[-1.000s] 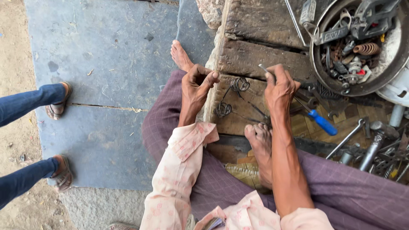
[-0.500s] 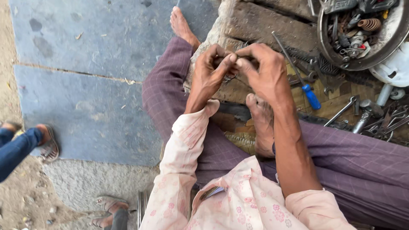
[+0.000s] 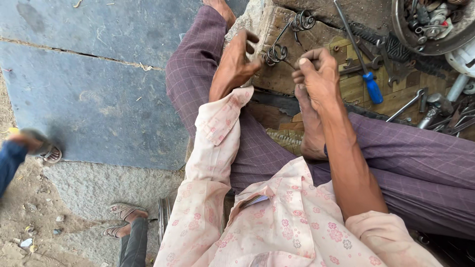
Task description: The person sits on the ground and manipulates a metal coil spring with both hands, repeatedly compressing and expanding it. They use a small metal rod to adjust the spring's shape and tension, occasionally picking up and setting down the spring.
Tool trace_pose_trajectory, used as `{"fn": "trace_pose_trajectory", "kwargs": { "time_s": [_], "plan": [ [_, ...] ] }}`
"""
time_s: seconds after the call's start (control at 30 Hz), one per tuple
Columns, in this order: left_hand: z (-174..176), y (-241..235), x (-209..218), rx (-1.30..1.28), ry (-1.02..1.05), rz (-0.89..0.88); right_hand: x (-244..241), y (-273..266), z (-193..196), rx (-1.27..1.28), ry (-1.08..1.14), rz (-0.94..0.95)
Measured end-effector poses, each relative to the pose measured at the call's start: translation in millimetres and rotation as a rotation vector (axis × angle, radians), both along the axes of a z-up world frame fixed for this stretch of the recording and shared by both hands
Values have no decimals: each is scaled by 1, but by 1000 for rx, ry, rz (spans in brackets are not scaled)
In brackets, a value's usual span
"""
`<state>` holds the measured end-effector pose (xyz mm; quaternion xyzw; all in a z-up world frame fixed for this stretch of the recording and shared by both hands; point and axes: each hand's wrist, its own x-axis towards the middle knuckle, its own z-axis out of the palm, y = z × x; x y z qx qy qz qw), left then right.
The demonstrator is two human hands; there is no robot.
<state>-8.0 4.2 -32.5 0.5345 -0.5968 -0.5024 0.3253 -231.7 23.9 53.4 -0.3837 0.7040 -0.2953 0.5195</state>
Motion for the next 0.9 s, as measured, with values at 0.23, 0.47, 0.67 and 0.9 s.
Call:
{"fn": "trace_pose_trajectory", "kwargs": {
  "time_s": [0.23, 0.47, 0.67, 0.9],
  "plan": [
    [-14, 0, -12, -114, -44, -68, 6, -1, -38, -122, -239, 3],
    [-5, -1, -15, 81, 80, -59, 9, -2, -39, -86, -324, 26],
    [12, -3, -13, 87, 138, -87, 0, -9, -29, -84, -358, 18],
    [15, -6, -19, 415, 488, 28, -4, -9, -25, -98, -361, 26]
  ]
}}
